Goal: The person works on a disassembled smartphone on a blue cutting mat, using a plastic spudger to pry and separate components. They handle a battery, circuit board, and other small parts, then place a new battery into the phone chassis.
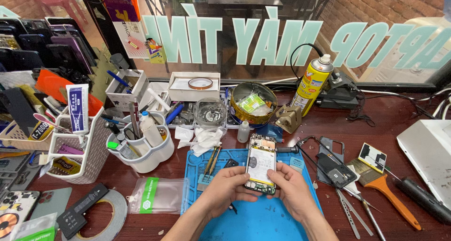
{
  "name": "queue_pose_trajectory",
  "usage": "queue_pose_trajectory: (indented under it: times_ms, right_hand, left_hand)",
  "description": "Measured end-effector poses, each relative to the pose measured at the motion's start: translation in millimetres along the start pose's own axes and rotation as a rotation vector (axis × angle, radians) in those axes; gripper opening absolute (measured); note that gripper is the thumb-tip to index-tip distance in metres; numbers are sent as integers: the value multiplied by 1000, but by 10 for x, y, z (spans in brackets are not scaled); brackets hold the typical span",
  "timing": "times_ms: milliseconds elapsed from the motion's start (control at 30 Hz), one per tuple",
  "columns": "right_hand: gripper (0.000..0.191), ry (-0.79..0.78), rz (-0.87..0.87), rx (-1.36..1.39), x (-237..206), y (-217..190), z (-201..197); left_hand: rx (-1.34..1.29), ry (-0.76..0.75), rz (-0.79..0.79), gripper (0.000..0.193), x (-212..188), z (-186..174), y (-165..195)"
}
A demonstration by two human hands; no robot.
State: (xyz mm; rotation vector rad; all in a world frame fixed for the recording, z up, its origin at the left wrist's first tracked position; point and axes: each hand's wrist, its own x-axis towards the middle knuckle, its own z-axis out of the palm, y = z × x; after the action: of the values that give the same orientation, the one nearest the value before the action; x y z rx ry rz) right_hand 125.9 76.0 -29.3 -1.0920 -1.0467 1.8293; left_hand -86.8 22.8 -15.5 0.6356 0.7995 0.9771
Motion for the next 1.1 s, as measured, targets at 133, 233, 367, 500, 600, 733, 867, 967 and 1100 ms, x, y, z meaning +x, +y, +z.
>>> queue_pose_trajectory:
  times_ms: [133, 233, 367, 500, 600, 733, 867, 967, 1100]
  right_hand:
    - [30, 15, -26, -20, -7, 1, 2]
    - [30, 27, -31, -28, -6, -1, 10]
    - [39, 8, -5, -109, -20, -12, 56]
    - [51, -11, -34, -227, -37, -7, 102]
    - [50, -18, -79, -198, -33, -1, 102]
    - [50, -34, -119, -210, -27, 27, 96]
    - [52, -77, -113, -201, -29, 64, 108]
    - [56, -71, -8, -197, -12, 60, 86]
    - [67, -139, -10, -148, 9, 46, 25]
  left_hand:
    - [-19, -9, -19, 42, -21, 1, 43]
    - [16, 6, 0, 40, -10, 3, 20]
    - [189, 114, 98, 33, 41, 5, -78]
    - [167, 137, 158, 31, 82, -1, -149]
    - [182, 153, 180, 31, 87, 21, -173]
    - [205, 171, 189, 32, 71, 67, -165]
    - [208, 227, 134, 34, 49, 74, -126]
    - [266, 231, 203, 37, 61, 80, -119]
    - [227, 226, 218, 38, 73, 62, -126]
